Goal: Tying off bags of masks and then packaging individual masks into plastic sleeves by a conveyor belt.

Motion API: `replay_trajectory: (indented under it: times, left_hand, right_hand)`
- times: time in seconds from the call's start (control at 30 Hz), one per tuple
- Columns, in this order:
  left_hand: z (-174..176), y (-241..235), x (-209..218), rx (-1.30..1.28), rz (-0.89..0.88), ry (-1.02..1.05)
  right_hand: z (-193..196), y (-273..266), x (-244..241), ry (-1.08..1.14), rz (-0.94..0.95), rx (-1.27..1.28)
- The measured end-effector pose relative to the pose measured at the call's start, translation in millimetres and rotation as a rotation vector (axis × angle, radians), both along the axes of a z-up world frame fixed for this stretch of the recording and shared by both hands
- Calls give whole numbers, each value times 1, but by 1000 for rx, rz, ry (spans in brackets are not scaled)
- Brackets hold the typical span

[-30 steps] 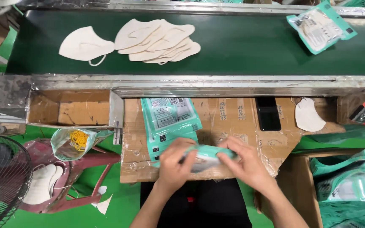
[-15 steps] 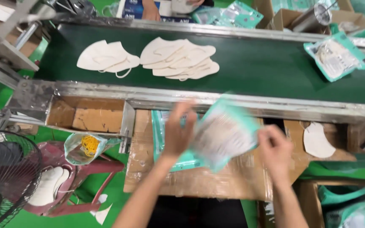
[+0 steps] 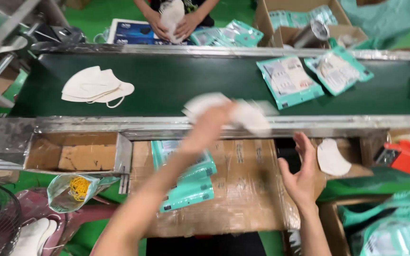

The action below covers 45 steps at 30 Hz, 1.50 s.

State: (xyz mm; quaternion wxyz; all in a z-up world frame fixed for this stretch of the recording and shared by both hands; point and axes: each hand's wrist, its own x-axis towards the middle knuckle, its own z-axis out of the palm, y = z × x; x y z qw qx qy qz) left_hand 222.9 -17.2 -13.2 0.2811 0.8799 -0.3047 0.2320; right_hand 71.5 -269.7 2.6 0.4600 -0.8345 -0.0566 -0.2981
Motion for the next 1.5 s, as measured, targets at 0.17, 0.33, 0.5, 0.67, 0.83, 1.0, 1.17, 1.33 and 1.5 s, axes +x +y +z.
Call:
replay_trajectory:
  times: [0.17,0.33,0.5,0.67,0.83,1.0,1.17,1.33,1.5]
  left_hand:
    - [27,-38,-150,-20,-387,245]
    - [-33,-38,-167,-340,-289,420]
    - [-102,-50,-183,-397,-275,689]
    - [-113,-54,-186,-284,-153,558]
    - [-102,-57,-174,-368,-175,547]
    - [-127,-69,-179,-412,-123,849]
    - [-87,-56,-207,-476,-97,699]
    - [-85,29,-165,-181,60,233]
    - [-132,70,-115,124,209,339]
  right_hand:
    - [-62,-26,-39,152,228,-10]
    - [-73,-20,-62,256,242,-29]
    - [-87,0,-65,380,399,150]
    - [-108,4,-70,394,323,395]
    - [-94,6,-65,364,320,421]
    - [-137,-12,-67,-20,293,-271]
    - [-173,-2,-73,442,-28,380]
    - [-179,-6,-47,270,-39,370]
    - [-147,42,-7,351,65,676]
